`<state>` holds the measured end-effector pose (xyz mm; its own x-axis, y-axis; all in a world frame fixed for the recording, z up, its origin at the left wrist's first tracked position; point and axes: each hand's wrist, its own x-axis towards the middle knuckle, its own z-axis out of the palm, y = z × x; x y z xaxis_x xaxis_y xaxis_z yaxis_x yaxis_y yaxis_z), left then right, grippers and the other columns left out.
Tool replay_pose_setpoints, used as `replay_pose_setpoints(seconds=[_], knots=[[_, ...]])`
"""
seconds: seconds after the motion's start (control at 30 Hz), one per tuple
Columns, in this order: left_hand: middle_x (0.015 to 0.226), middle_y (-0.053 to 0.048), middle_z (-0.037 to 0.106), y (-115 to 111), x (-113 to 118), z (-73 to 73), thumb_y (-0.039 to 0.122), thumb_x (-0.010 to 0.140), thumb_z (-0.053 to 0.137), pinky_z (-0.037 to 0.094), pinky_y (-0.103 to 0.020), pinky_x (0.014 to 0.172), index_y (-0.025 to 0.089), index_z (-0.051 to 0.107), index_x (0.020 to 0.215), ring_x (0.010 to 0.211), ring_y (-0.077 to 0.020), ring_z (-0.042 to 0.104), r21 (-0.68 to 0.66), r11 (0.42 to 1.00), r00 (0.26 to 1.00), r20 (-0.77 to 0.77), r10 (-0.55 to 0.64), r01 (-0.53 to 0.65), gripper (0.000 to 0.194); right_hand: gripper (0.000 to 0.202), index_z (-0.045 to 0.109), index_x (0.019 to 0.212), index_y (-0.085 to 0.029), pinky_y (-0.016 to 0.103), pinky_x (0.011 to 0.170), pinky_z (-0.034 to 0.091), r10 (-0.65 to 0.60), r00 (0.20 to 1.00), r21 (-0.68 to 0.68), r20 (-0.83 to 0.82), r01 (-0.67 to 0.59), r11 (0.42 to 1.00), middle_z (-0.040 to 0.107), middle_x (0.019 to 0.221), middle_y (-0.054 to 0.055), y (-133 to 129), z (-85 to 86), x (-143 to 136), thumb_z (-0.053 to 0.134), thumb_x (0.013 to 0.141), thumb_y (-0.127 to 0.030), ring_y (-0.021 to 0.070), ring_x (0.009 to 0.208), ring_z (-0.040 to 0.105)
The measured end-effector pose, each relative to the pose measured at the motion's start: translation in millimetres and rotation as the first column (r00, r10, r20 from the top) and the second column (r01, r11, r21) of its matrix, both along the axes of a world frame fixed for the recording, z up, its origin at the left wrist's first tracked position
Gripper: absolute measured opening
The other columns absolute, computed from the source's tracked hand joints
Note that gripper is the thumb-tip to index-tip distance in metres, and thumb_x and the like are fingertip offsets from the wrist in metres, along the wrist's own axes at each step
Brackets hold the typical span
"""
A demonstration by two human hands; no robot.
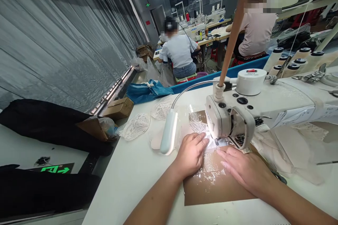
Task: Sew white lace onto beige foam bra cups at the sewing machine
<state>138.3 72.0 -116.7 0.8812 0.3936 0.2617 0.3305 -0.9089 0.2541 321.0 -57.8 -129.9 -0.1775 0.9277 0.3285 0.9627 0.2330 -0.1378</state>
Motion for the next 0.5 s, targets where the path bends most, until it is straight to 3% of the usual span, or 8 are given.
replay_pose_setpoints(seconds=[0.23, 0.33, 0.4, 0.5], knots=[[0.131, -0.013, 0.057, -7.0, -3.6, 2.5, 0.039, 0.089, 0.052, 0.040, -0.047, 0.100, 0.017, 0.058, 0.123, 0.118, -0.0293, 0.050, -0.032, 0.995, 0.994, 0.050, 0.094, -0.093, 0.041, 0.034, 0.061, 0.118, -0.019, 0.032, 0.065, 0.052, 0.076, 0.990, -0.020, -0.115, -0.079, 0.997, 0.071, 0.095, 0.006, -1.3, 6.2, 7.6, 0.036, 0.095, -0.020, 0.0198, 0.080, 0.068], [0.130, -0.012, 0.058, -6.7, -5.8, 3.4, 0.035, 0.087, 0.055, 0.040, -0.048, 0.099, 0.017, 0.062, 0.120, 0.117, -0.0301, 0.050, -0.090, 0.983, 0.984, 0.071, 0.165, -0.158, 0.038, 0.034, 0.061, 0.120, -0.020, 0.033, 0.063, 0.053, 0.004, 0.997, 0.023, -0.074, -0.002, 1.000, 0.072, 0.095, 0.007, -9.1, 11.1, 17.9, 0.037, 0.096, -0.024, 0.0214, 0.081, 0.068], [0.126, -0.011, 0.061, -5.4, -9.3, 6.1, 0.027, 0.088, 0.053, 0.043, -0.048, 0.097, 0.016, 0.066, 0.114, 0.114, -0.0294, 0.053, -0.117, 0.975, 0.977, 0.075, 0.199, -0.189, 0.031, 0.031, 0.064, 0.112, -0.021, 0.032, 0.055, 0.051, -0.058, 0.998, 0.018, -0.028, 0.059, 0.998, 0.071, 0.089, 0.006, -18.0, 11.7, 26.6, 0.038, 0.095, -0.026, 0.0211, 0.071, 0.068], [0.115, -0.010, 0.067, -10.4, -17.5, 15.0, 0.017, 0.088, 0.049, 0.047, -0.043, 0.092, 0.014, 0.071, 0.099, 0.105, -0.0260, 0.059, -0.152, 0.974, 0.982, 0.059, 0.179, -0.169, 0.025, 0.027, 0.065, 0.104, -0.021, 0.030, 0.052, 0.049, -0.072, 0.997, 0.017, 0.036, 0.071, 0.997, 0.068, 0.088, 0.006, -35.5, 4.1, 39.0, 0.042, 0.089, -0.021, 0.0192, 0.064, 0.065]])
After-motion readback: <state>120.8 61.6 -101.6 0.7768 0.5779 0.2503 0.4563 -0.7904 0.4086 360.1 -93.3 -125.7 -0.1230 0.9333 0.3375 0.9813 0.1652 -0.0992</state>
